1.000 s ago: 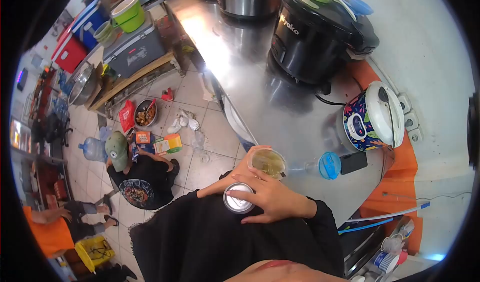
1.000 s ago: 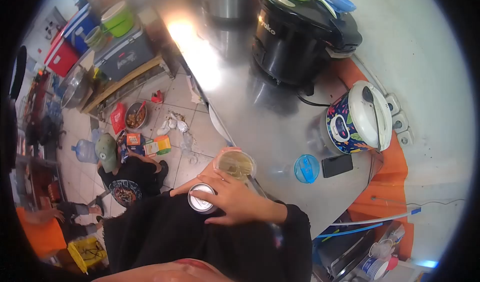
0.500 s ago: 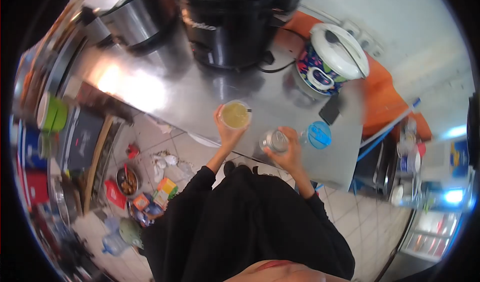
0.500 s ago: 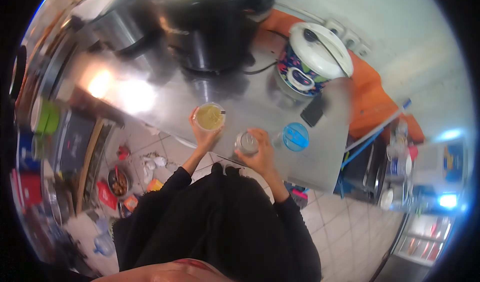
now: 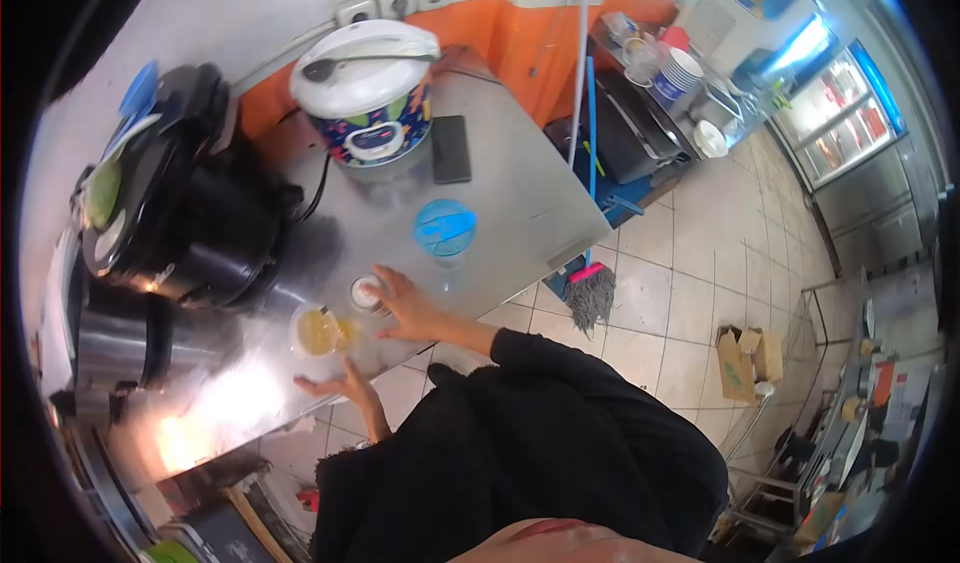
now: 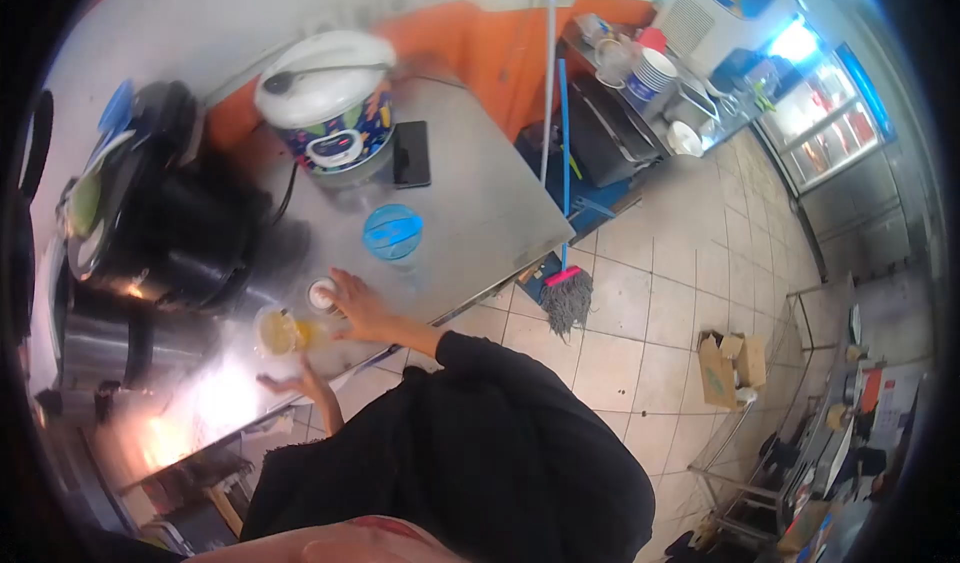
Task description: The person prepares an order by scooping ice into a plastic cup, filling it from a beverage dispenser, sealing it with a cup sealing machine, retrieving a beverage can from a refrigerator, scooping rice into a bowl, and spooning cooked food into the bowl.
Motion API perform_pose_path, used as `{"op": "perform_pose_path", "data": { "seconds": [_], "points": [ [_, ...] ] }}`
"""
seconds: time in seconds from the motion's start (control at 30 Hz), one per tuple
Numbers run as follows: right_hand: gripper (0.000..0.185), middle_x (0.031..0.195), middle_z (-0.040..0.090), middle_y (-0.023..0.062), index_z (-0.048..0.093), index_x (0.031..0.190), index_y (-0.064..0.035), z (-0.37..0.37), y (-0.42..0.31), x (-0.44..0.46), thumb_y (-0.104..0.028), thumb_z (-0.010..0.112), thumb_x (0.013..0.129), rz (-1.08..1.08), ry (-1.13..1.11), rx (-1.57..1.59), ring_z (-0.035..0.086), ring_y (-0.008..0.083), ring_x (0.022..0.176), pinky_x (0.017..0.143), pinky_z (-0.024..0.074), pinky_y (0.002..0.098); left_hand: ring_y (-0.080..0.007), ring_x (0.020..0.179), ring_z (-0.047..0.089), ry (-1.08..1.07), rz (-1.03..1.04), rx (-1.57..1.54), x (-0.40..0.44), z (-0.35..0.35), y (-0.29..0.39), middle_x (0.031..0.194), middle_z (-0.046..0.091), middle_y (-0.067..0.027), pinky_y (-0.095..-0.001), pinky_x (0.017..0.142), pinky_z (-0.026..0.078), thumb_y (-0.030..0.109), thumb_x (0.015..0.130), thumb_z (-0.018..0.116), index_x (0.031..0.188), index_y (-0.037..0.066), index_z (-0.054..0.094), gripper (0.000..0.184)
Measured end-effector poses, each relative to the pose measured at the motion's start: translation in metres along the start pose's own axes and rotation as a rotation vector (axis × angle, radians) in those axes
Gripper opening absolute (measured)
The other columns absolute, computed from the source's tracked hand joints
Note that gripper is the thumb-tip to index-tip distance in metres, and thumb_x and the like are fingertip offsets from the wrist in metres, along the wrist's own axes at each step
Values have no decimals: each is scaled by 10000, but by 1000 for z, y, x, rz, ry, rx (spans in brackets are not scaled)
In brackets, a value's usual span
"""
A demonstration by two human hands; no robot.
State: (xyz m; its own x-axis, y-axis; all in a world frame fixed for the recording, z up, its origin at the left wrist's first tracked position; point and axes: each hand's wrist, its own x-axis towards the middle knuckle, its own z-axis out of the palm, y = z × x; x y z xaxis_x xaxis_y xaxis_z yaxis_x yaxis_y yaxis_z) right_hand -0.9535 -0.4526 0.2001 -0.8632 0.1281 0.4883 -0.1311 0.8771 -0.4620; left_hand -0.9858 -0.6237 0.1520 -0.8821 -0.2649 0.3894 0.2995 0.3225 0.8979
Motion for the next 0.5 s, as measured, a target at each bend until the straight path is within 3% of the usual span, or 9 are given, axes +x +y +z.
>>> {"op": "perform_pose_path", "data": {
  "seconds": [0.07, 0.13, 0.2, 0.23, 0.3, 0.33, 0.37, 0.43, 0.5],
  "points": [
    [559, 1211, 330, 120, 371, 1148, -107, -24, 5, -27, -297, 611, 680, 16, -17, 128, 407, 271, 1048, 863, 340, 334, -283, 1177, 75, -92, 211, -112, -25, 0, 35, 1274, -6, -177, -450, 961, 87, 381, 715, 554, 1241, -6, -25, 872],
    [549, 1221, 323, 129, 335, 1177, -95, -58, 21, -66, -283, 579, 722, 27, -42, 263, 382, 266, 1079, 893, 311, 331, -293, 1165, 133, -217, 514, -216, -62, 25, 76, 1271, 52, -191, -461, 938, 143, 444, 740, 483, 1247, 0, 21, 817],
    [471, 1212, 345, 119, 280, 1216, -96, -97, 44, -112, -264, 458, 813, 473, -282, 873, 335, 238, 1119, 924, 268, 330, -335, 1170, 176, -464, 554, -412, -117, 69, 116, 1264, 148, -210, -446, 945, 145, 490, 776, 367, 1221, -24, 186, 703],
    [471, 1212, 345, 119, 280, 1216, -96, -113, 54, -134, -264, 458, 813, 476, -266, 865, 335, 238, 1119, 924, 268, 330, -347, 1172, 181, -734, 576, -378, -141, 90, 135, 1262, 178, -214, -447, 946, 139, 498, 776, 361, 1209, -14, 238, 682],
    [507, 1257, 298, 97, 244, 1237, -110, -153, 80, -178, -370, 392, 828, 548, 132, 1586, 308, 216, 1144, 943, 227, 324, -360, 1178, 186, -1169, 655, -388, -193, 140, 174, 1266, 211, -211, -454, 948, 132, 493, 778, 370, 1199, 5, 294, 649],
    [506, 1273, 276, 83, 221, 1251, -122, -176, 103, -196, -384, 354, 839, 695, 405, 1614, 289, 196, 1157, 948, 219, 332, -361, 1181, 186, -1332, 715, -439, -220, 172, 191, 1272, 214, -203, -459, 949, 129, 478, 780, 384, 1201, 13, 298, 633],
    [506, 1290, 254, 68, 199, 1266, -134, -197, 123, -216, -397, 317, 850, 839, 686, 1627, 270, 176, 1170, 953, 210, 339, -361, 1181, 186, -1325, 720, -450, -248, 201, 202, 1272, 214, -203, -459, 949, 129, 478, 780, 384, 1201, 13, 298, 633],
    [507, 1260, 308, 65, 220, 1257, -124, -273, 159, -265, -414, 300, 849, 950, 799, 1683, 318, 198, 1130, 936, 242, 339, -331, 1174, 222, -1388, 1305, -42, -296, 268, 218, 1232, 291, -189, -503, 930, 145, 400, 749, 479, 1211, 47, 310, 605],
    [527, 1266, 297, 89, 211, 1256, -122, -327, 184, -312, -435, 300, 842, 929, 919, 1285, 305, 222, 1139, 934, 242, 359, -315, 1161, 254, -1429, 1269, -93, -319, 335, 244, 1216, 314, -188, -480, 932, 167, 369, 758, 478, 1195, 32, 329, 572]
  ]
}}
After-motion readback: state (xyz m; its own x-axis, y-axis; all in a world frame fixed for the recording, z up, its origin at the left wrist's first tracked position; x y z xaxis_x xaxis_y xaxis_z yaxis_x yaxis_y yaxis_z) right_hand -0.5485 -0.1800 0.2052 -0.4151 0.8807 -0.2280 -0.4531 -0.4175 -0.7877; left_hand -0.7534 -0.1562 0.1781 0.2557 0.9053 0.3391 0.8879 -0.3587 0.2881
